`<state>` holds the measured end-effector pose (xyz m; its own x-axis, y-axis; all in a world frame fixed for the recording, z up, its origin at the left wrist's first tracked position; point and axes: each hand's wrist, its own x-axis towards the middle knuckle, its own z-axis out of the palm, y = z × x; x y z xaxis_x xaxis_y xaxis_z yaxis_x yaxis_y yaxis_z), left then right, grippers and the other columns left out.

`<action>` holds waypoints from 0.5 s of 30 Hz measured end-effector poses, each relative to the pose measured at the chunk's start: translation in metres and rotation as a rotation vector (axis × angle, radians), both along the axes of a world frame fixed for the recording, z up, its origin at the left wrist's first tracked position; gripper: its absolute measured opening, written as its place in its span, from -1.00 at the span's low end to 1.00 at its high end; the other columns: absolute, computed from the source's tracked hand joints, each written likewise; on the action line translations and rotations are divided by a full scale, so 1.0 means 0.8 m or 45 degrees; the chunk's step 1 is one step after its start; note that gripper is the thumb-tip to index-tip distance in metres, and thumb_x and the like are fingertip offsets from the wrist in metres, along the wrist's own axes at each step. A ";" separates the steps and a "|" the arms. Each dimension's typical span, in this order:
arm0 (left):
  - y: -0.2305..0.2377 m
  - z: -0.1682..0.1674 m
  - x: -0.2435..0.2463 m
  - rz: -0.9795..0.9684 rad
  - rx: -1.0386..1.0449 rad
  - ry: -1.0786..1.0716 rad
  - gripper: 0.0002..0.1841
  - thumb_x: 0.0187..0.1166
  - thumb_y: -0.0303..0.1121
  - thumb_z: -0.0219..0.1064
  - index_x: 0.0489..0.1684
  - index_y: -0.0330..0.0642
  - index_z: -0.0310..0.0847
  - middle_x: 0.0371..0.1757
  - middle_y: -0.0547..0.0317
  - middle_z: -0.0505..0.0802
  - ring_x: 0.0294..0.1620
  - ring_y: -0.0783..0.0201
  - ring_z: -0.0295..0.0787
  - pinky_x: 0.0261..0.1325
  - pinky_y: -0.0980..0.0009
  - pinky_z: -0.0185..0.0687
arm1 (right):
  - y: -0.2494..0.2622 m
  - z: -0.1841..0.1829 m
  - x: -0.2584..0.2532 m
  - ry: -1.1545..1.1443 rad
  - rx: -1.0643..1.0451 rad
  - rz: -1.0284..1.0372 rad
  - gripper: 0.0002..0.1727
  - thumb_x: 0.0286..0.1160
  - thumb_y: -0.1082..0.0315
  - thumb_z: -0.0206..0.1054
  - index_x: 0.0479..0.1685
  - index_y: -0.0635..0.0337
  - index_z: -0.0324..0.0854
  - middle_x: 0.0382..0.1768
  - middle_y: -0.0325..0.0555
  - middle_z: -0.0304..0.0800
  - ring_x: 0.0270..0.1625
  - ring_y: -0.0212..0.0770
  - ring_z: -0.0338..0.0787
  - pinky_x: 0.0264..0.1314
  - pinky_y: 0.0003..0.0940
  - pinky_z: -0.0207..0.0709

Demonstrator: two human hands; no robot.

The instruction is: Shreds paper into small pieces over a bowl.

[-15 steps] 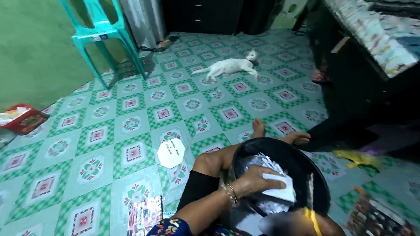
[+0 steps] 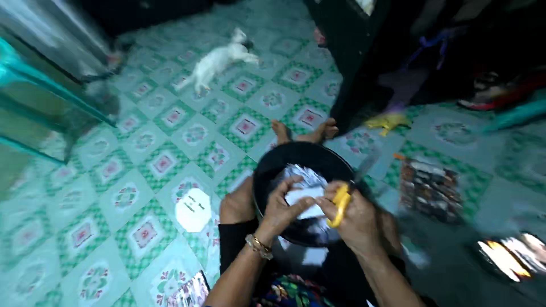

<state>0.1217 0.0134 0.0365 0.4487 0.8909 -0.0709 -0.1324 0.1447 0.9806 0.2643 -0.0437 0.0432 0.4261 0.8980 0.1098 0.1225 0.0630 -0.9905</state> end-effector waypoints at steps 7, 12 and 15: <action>-0.003 0.016 -0.001 0.010 -0.068 0.302 -0.70 0.75 -0.34 0.23 -0.24 -0.47 0.70 -0.46 0.22 0.77 -0.45 0.52 0.65 -0.22 0.50 0.64 | 0.023 -0.021 0.002 0.143 0.065 0.031 -0.63 0.30 0.55 0.40 0.04 0.52 0.41 -0.33 -0.39 0.61 -0.34 -0.65 0.69 -0.22 -0.56 0.74; -0.008 0.010 0.000 0.053 0.123 0.307 -0.70 0.77 -0.41 0.15 -0.23 -0.54 0.67 -0.42 0.13 0.76 -0.40 0.47 0.65 -0.17 0.46 0.65 | 0.023 -0.025 0.003 0.263 0.063 0.063 -0.61 0.31 0.54 0.38 0.09 0.42 0.37 -0.30 -0.42 0.59 -0.33 -0.62 0.72 -0.21 -0.53 0.77; -0.010 0.002 0.000 0.086 0.197 0.261 -0.69 0.76 -0.42 0.13 -0.21 -0.56 0.66 -0.42 0.13 0.75 -0.41 0.48 0.63 -0.17 0.47 0.63 | 0.023 -0.025 0.005 0.230 0.025 0.082 -0.60 0.30 0.53 0.41 0.09 0.44 0.41 -0.32 -0.38 0.59 -0.35 -0.59 0.69 -0.22 -0.50 0.74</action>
<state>0.1215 0.0054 0.0381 0.3784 0.9255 -0.0151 0.0672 -0.0112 0.9977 0.2681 -0.0249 0.0232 0.3821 0.9225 0.0546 -0.0622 0.0846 -0.9945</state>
